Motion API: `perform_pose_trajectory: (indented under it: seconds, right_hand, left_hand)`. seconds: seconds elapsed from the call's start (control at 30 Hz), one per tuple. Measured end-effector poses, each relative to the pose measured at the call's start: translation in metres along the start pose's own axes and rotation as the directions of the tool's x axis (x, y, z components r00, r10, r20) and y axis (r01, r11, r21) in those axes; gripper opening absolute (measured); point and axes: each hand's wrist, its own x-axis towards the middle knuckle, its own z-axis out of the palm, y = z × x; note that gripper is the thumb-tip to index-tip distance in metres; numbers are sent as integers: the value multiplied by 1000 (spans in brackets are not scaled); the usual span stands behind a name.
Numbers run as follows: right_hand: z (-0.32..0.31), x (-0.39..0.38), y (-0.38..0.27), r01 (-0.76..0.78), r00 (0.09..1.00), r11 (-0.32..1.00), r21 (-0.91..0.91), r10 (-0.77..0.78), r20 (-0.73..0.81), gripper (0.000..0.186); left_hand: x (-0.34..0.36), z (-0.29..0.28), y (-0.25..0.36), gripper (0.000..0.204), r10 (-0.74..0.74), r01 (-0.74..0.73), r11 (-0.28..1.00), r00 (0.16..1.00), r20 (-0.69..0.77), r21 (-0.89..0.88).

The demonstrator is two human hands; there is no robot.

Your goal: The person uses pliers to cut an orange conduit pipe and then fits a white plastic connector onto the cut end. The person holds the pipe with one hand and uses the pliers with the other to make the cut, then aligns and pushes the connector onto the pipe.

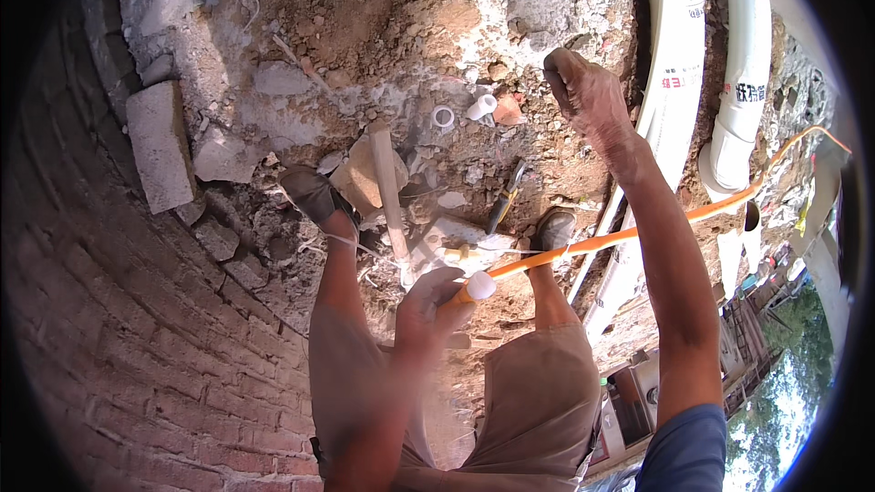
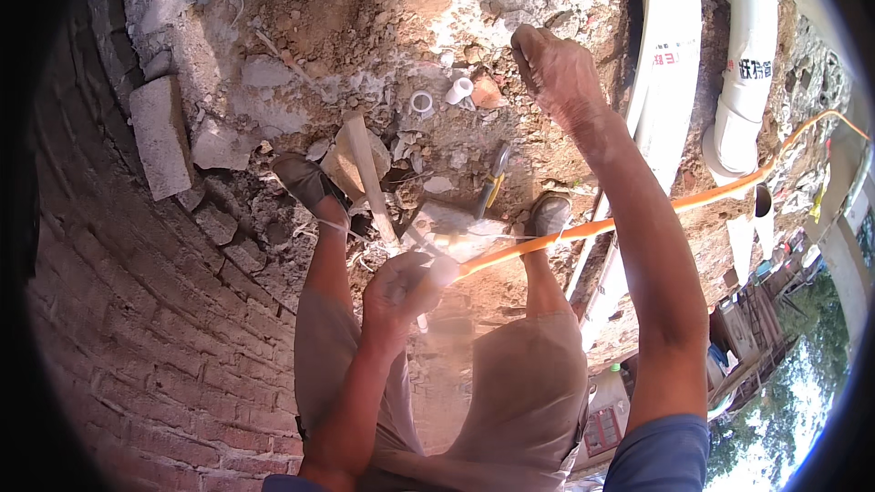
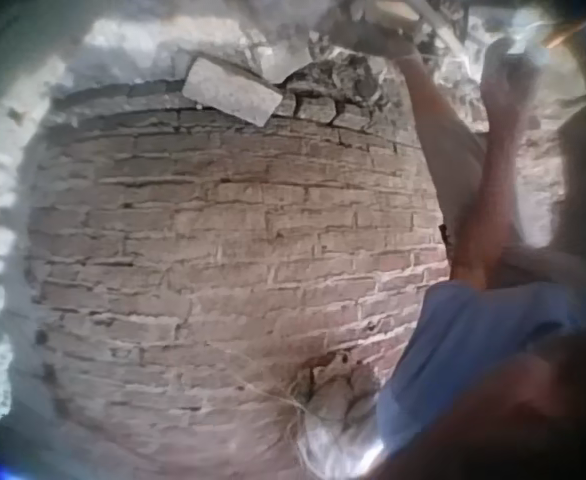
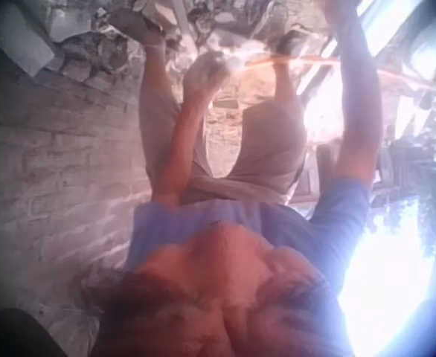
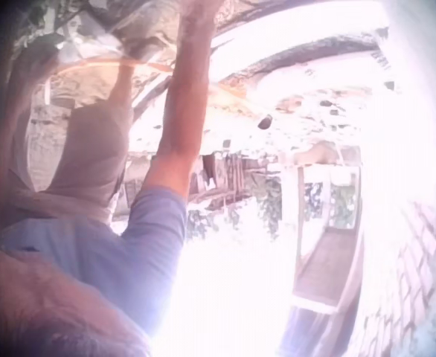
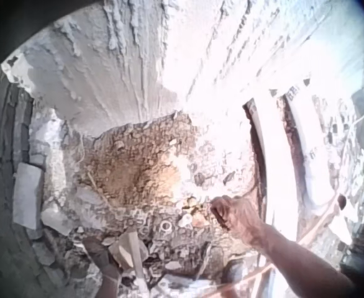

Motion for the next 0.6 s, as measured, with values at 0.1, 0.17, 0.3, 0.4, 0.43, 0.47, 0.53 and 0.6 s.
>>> perform_pose_trajectory:
  seconds: [0.1, 0.17, 0.3, 0.4, 0.43, 0.47, 0.53, 0.6]
  right_hand:
    - [8, -57, -31, 223, 974, 971, -84, -225, -16, 29]
    - [15, -92, -48, 329, 944, 937, -119, -325, 55, 27]
    - [17, -134, -83, 397, 906, 917, 31, -398, 142, 35]
    - [19, -146, -96, 439, 888, 890, 122, -451, 96, 32]
    - [19, -150, -100, 453, 877, 880, 143, -469, 103, 31]
    - [18, -154, -104, 468, 866, 868, 164, -488, 109, 31]
    - [16, -156, -107, 491, 849, 850, 191, -516, 114, 30]
    - [13, -154, -108, 503, 839, 838, 212, -532, 113, 31]
  left_hand:
    - [3, -3, 3, 56, 12, -10, 1000, 996, 84, -23]
    - [5, -3, 5, 64, -9, 18, 997, 995, 102, -80]
    - [6, -1, 20, 73, -112, 124, 990, 980, 163, -65]
    - [6, -1, 25, 66, -233, 240, 971, 953, 195, -10]
    - [5, -1, 23, 61, -258, 265, 964, 943, 211, -8]
    - [4, -1, 21, 57, -281, 290, 957, 933, 227, -8]
    - [4, -7, 14, 48, -291, 306, 952, 912, 289, -9]
    - [4, -9, 11, 42, -311, 327, 945, 893, 327, 5]
